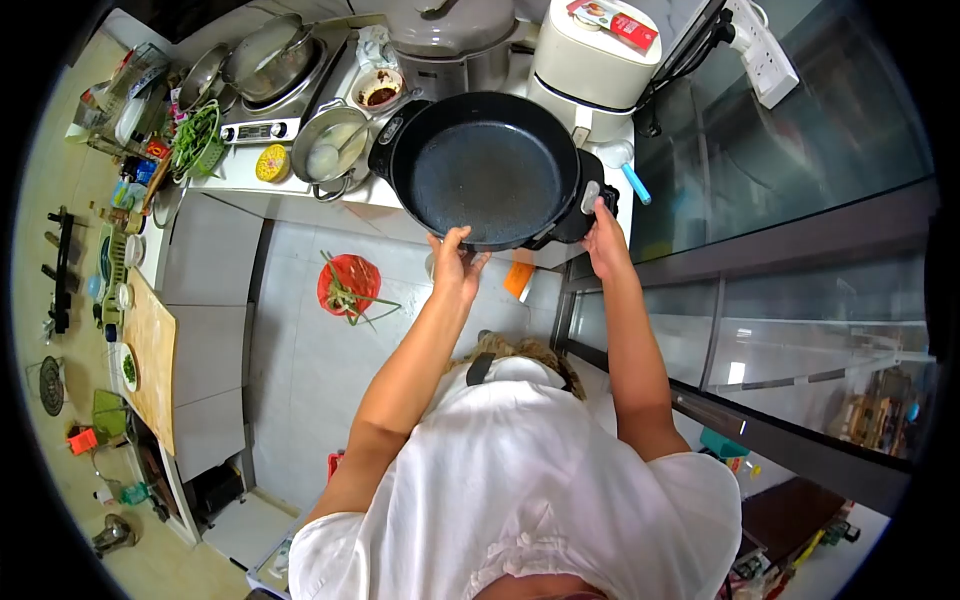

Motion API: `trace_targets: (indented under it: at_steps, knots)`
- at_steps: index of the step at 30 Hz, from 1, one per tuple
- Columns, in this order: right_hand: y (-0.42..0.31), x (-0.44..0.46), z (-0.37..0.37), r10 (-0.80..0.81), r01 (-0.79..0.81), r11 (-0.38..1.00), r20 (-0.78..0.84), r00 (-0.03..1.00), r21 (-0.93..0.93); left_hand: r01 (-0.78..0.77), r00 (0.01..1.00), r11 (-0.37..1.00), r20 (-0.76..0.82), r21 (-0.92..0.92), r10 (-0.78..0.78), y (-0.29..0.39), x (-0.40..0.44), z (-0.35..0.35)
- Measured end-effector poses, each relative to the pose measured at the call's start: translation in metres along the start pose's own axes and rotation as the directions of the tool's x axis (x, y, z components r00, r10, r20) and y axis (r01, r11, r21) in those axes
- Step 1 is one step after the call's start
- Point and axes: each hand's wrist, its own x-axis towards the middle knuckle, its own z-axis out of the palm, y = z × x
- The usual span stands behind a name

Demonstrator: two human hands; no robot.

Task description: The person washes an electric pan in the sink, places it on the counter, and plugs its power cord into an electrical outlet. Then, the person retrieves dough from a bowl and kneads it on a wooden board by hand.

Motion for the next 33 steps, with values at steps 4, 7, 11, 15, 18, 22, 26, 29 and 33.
trace_targets:
  at_steps: [4, 7, 11, 15, 18, 22, 26, 29, 33]
  knots:
    - [-0.004, 0.015, 0.0, 0.005, -0.001, 0.996, 0.04, 0.999, -0.086, 0.0, 0.999, 0.999, 0.035, -0.041, 0.002, 0.001, 0.012, 0.003]
    - [-0.002, 0.028, 0.002, 0.041, -0.038, 0.995, 0.024, 0.999, -0.091, 0.045, 0.998, 0.997, 0.039, -0.067, -0.042, 0.002, 0.03, -0.003]
    - [-0.001, 0.028, 0.011, 0.078, -0.08, 0.992, -0.021, 0.997, -0.096, 0.051, 0.996, 0.998, 0.07, -0.038, -0.048, 0.008, 0.04, -0.008]
    - [0.005, 0.037, 0.007, 0.034, -0.033, 0.991, 0.01, 0.999, -0.127, 0.108, 0.983, 0.994, 0.15, 0.006, -0.108, 0.013, 0.05, -0.016]
    - [0.0, 0.045, -0.006, 0.056, -0.044, 0.959, 0.034, 0.998, -0.281, 0.102, 0.991, 0.989, 0.074, 0.107, -0.11, 0.016, 0.042, -0.014]
    - [-0.007, 0.028, -0.012, -0.133, 0.111, 0.974, -0.102, 0.986, -0.197, 0.1, 0.994, 0.975, 0.031, 0.199, -0.108, 0.034, 0.033, -0.021]
    - [-0.011, 0.031, -0.012, -0.61, 0.342, 0.639, -0.184, 0.771, -0.689, 0.105, 0.994, 0.96, 0.001, 0.261, -0.109, 0.058, 0.029, -0.034]
    - [-0.052, 0.02, 0.033, -0.768, 0.507, 0.438, -0.016, 0.641, -0.742, 0.096, 0.995, 0.964, -0.022, 0.25, -0.094, 0.065, 0.028, -0.043]
    - [-0.083, 0.046, 0.113, -0.746, 0.603, 0.365, 0.165, 0.645, -0.709, 0.13, 0.991, 0.966, -0.016, 0.223, -0.13, 0.068, 0.029, -0.053]
